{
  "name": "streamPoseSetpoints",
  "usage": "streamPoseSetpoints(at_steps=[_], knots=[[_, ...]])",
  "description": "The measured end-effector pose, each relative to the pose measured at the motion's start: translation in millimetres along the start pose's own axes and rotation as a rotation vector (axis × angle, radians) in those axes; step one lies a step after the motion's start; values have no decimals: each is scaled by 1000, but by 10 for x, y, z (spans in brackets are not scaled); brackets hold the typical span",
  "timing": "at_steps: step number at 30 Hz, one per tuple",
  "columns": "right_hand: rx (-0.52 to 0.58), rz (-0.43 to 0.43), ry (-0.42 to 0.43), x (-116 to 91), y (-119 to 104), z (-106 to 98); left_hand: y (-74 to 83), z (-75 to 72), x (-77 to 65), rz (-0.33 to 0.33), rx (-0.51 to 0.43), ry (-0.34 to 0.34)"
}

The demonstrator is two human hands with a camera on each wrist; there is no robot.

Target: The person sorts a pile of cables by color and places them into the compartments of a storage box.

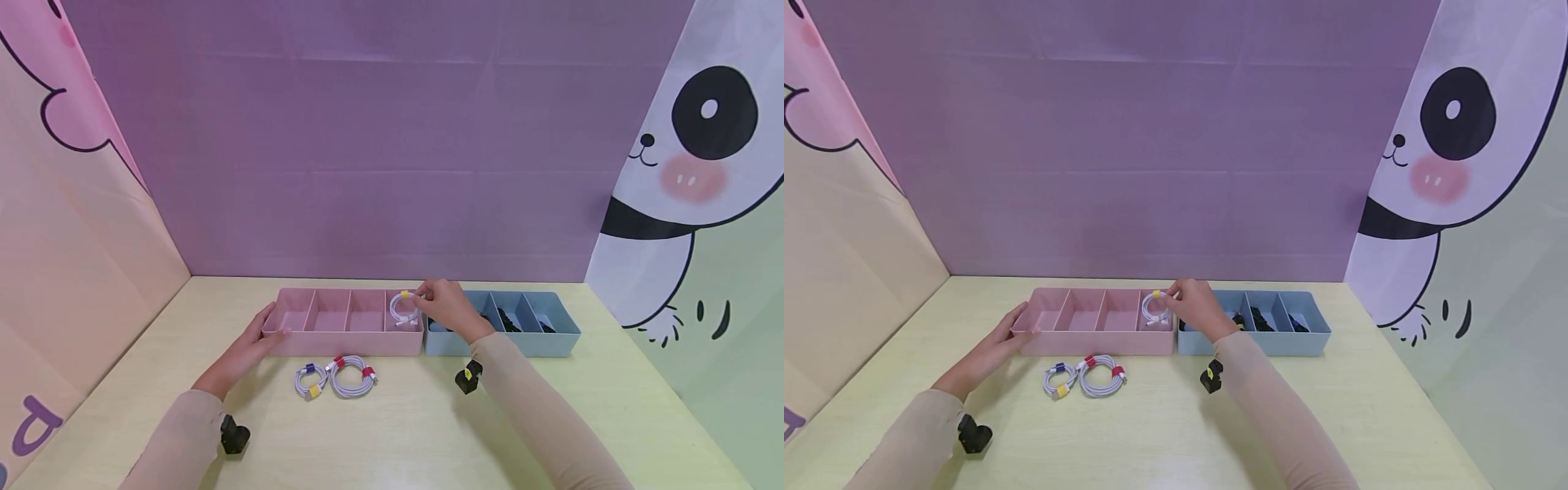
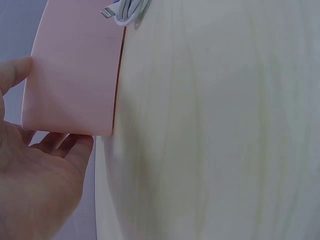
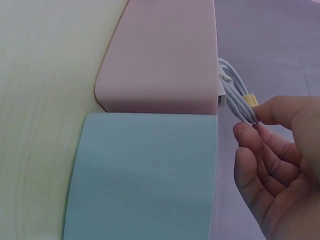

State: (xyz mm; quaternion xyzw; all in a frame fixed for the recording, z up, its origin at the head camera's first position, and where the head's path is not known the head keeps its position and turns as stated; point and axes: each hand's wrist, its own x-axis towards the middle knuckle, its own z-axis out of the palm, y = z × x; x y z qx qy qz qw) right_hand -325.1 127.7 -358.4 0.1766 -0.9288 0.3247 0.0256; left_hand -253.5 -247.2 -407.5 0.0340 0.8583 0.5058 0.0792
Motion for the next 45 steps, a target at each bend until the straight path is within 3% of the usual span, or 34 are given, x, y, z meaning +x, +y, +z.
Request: streamPoseSetpoints(at_steps=[13,22,38,45], knots=[[-25,-13,-20,26,-20,6,-8,3,-10,40,14,16],[-23,-22,-28,-2,-40,-2,2,8,-19,-8,5,6],[24,-60,-45,-103,-134,58,-5,-10,-20,23,18,15],[41,-95,-63,-152,-144,107,-7,1,-4,0,-7,12]])
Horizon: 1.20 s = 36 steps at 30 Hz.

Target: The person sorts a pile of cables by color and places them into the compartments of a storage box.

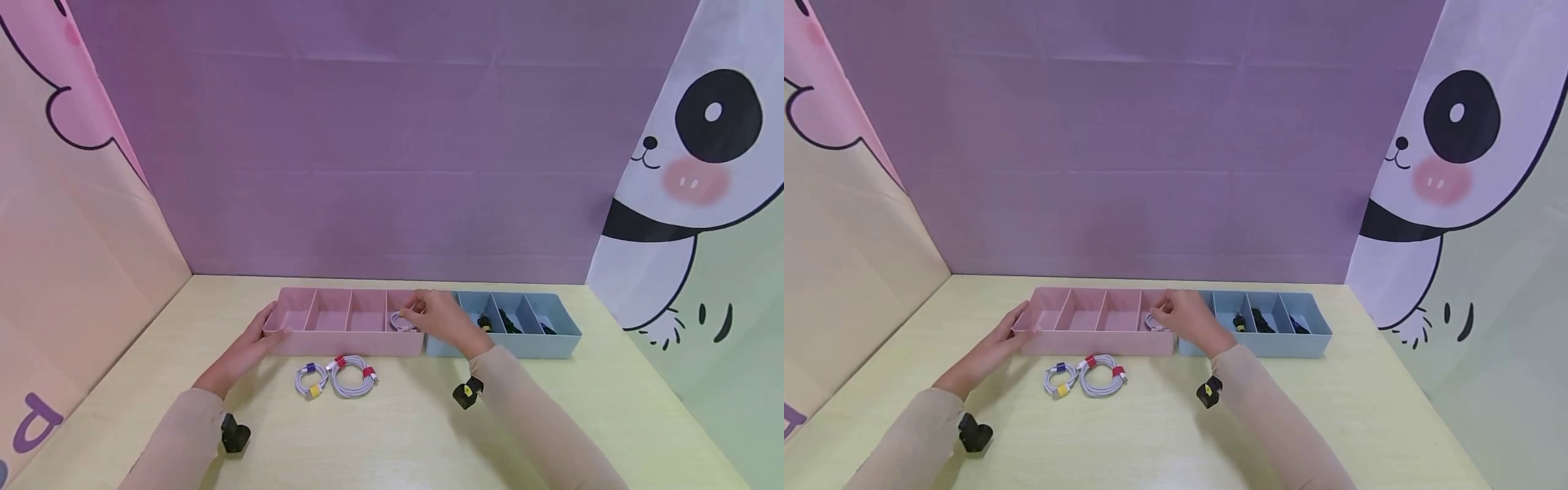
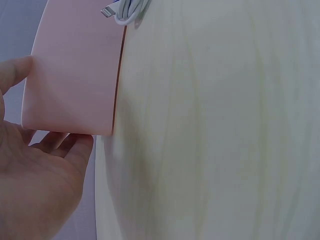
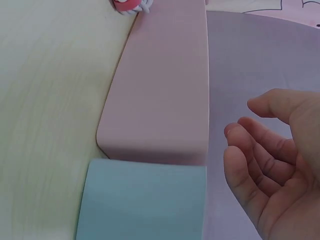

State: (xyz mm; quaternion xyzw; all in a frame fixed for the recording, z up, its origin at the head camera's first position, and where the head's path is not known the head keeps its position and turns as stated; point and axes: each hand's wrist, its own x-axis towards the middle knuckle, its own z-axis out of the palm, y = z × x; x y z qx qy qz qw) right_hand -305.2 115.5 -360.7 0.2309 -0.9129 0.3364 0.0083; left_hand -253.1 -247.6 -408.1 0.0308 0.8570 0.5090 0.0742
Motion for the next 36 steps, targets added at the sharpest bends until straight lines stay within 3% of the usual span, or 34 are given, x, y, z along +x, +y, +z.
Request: streamPoseSetpoints(at_steps=[19,36], knots=[[-11,-79,24,-137,-89,95,-10,0,24,0,4,-1],[11,-124,-62,-206,-204,282,8,10,-14,2,13,2]])
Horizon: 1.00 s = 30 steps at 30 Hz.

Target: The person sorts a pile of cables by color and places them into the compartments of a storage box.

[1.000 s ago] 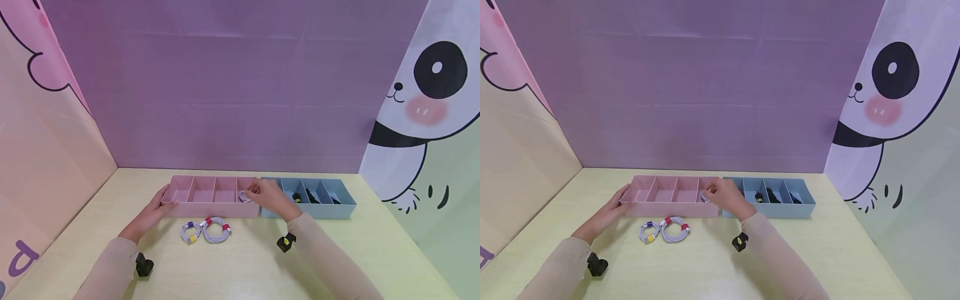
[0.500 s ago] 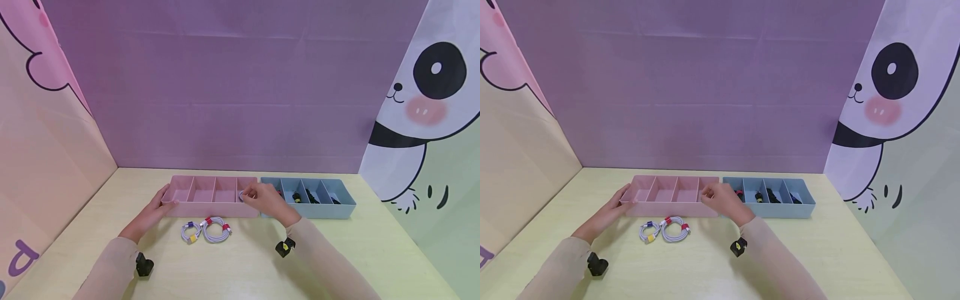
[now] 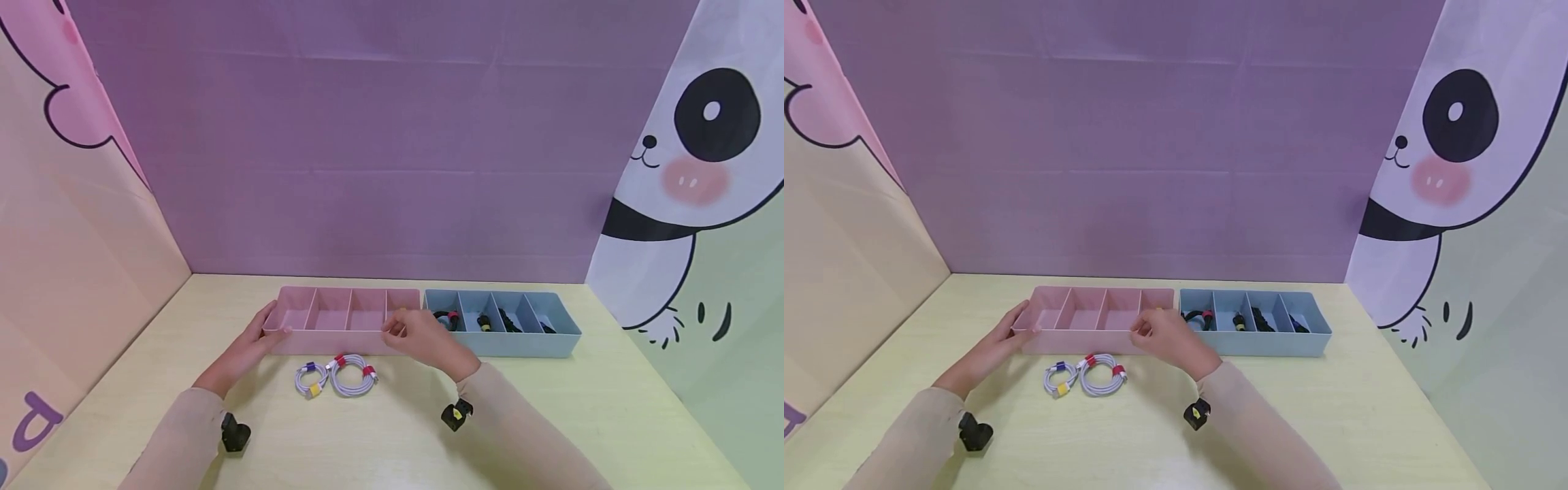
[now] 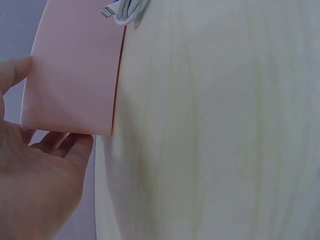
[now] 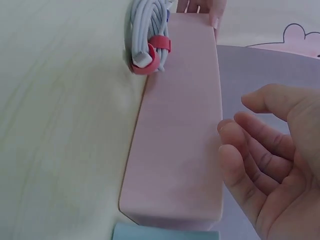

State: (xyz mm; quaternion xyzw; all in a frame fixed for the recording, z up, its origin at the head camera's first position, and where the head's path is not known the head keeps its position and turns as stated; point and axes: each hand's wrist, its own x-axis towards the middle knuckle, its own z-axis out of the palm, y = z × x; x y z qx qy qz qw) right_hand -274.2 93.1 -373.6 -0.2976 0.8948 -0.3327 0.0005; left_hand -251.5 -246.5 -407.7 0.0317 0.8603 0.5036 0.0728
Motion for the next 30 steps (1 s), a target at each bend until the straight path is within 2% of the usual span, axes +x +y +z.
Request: streamPoseSetpoints(at_steps=[7,22,30], knots=[[-31,-50,-9,19,15,112,-2,1,-8,-7,-4,-14],[-50,12,-86,35,-78,338,0,-8,-17,13,-1,-10],[-205,-47,-96,81,-85,459,-20,-19,-2,1,7,-14]])
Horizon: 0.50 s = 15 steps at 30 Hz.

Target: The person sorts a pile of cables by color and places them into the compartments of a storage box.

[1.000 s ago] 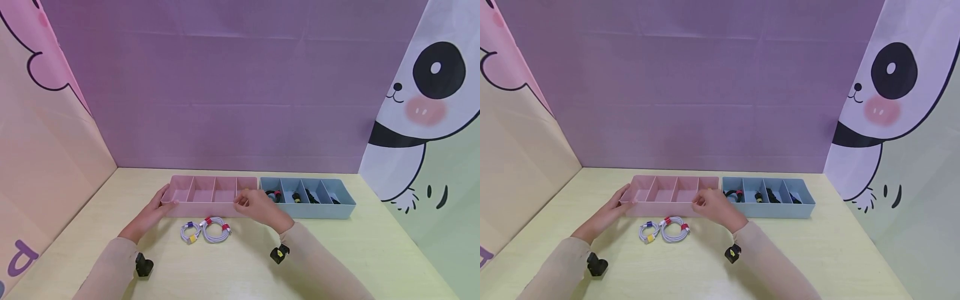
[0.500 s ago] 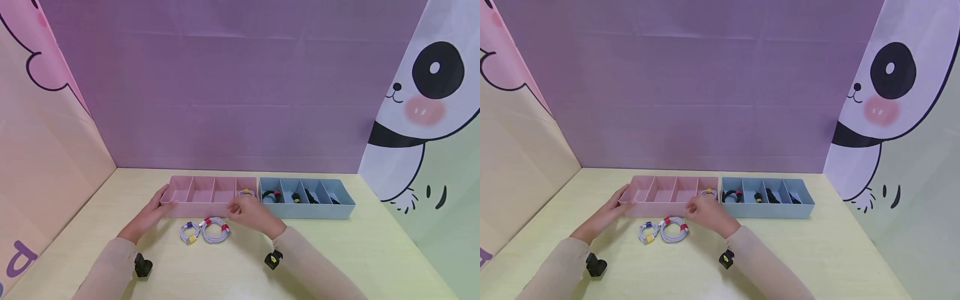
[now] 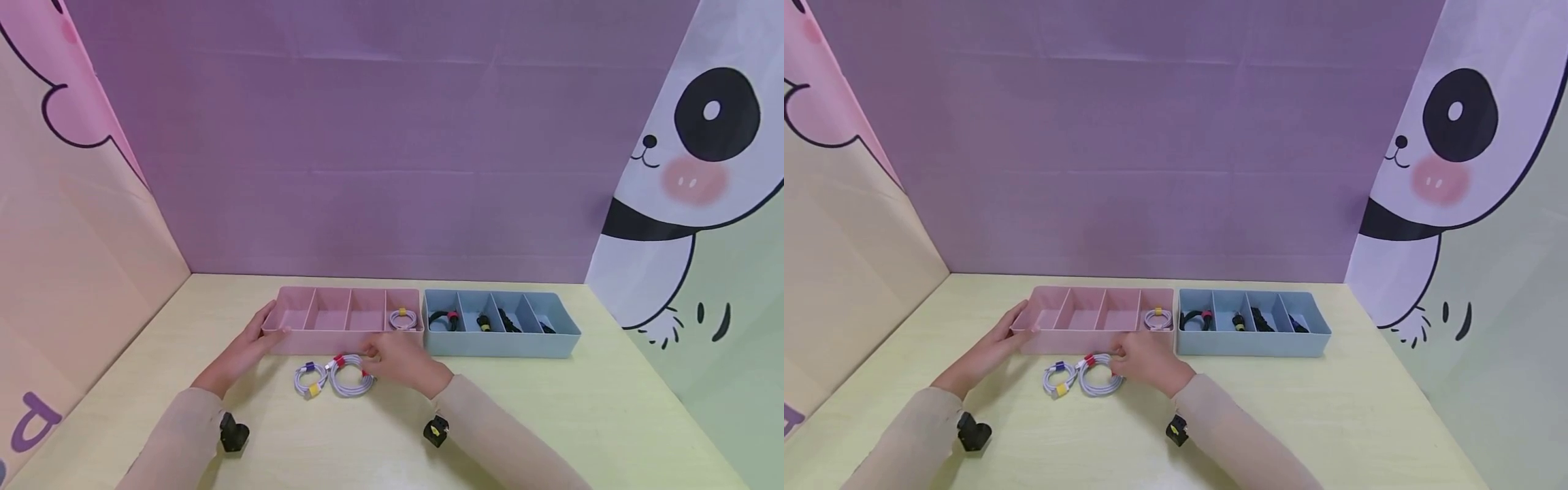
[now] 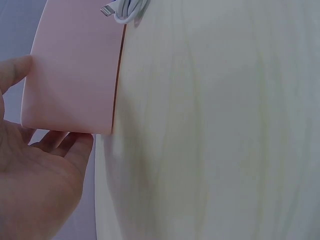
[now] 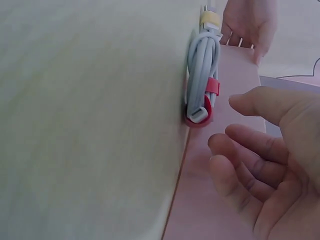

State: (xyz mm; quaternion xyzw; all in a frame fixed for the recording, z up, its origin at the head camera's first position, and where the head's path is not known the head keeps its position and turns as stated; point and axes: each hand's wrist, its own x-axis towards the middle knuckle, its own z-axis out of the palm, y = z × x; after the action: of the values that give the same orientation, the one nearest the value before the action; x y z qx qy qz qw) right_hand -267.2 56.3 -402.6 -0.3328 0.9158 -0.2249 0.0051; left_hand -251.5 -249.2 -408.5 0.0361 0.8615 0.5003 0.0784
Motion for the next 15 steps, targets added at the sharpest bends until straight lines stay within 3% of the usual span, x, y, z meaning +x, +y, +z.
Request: streamPoseSetpoints(at_steps=[15], knots=[[-97,-20,9,15,-43,85,21,3,12,-4,-5,3]])
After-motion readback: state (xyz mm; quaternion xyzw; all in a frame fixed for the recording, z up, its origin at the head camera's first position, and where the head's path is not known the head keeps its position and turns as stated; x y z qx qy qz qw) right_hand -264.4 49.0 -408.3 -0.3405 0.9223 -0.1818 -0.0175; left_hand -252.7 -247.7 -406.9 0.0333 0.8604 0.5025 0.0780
